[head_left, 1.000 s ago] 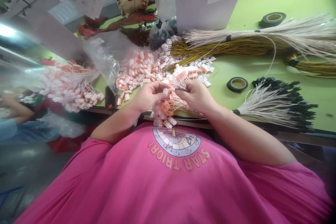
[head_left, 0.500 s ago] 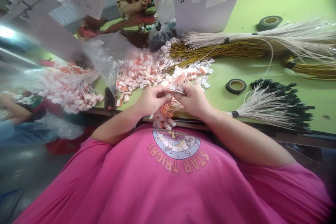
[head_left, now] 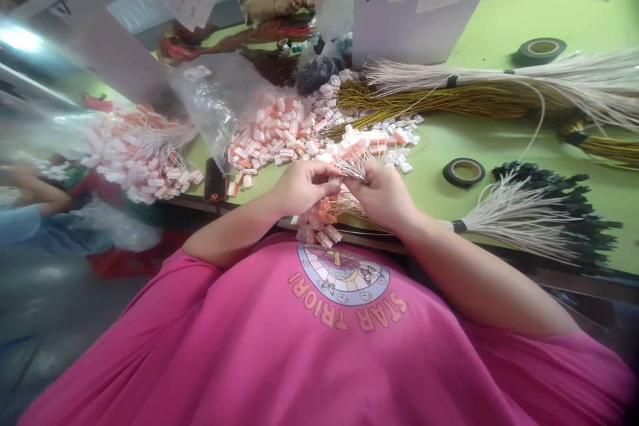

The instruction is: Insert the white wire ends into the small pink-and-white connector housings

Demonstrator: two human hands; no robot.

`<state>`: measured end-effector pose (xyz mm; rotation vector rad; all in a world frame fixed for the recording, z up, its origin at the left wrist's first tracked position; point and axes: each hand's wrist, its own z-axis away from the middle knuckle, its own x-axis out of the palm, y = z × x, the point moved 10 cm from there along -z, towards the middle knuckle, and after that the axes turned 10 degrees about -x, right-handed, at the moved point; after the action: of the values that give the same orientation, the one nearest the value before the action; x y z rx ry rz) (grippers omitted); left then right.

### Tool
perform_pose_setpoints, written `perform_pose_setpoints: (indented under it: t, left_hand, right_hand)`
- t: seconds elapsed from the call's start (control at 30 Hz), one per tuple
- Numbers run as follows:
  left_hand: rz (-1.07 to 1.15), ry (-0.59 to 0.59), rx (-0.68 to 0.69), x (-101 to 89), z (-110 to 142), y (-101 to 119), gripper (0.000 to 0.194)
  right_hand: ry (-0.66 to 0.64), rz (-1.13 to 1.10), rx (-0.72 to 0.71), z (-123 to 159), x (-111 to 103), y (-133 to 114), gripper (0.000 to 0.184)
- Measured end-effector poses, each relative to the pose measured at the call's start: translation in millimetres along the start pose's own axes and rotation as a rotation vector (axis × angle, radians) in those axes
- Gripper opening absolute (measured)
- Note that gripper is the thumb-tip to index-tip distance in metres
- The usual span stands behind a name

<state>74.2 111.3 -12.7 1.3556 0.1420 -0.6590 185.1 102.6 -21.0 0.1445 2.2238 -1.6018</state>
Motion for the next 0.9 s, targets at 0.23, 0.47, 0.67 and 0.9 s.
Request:
perform_pose_setpoints:
  t: [0.23, 0.47, 0.67, 0.9]
  left_hand:
    - [-0.039, 0.010, 0.028, -5.2, 5, 4, 0.008]
    - [-0.273, 0.122, 0.429, -13.6, 22, 30, 0.008]
    - [-0.681, 0.400, 0.286, -96.5, 6, -28, 0.021]
    - [-0.862, 0.510, 0.052, -153.3, -3, -124, 0.011]
  right_hand:
    - [-0.035, 0.085, -0.030, -1, 0, -2, 0.016]
    - [-0.081, 0.042, -0.021, 0, 1, 4, 0.022]
    - [0.007, -0.152, -0.083, -5, -7, 5, 0.014]
    - [-0.024, -0.267, 0.121, -2, 1, 31, 0.017]
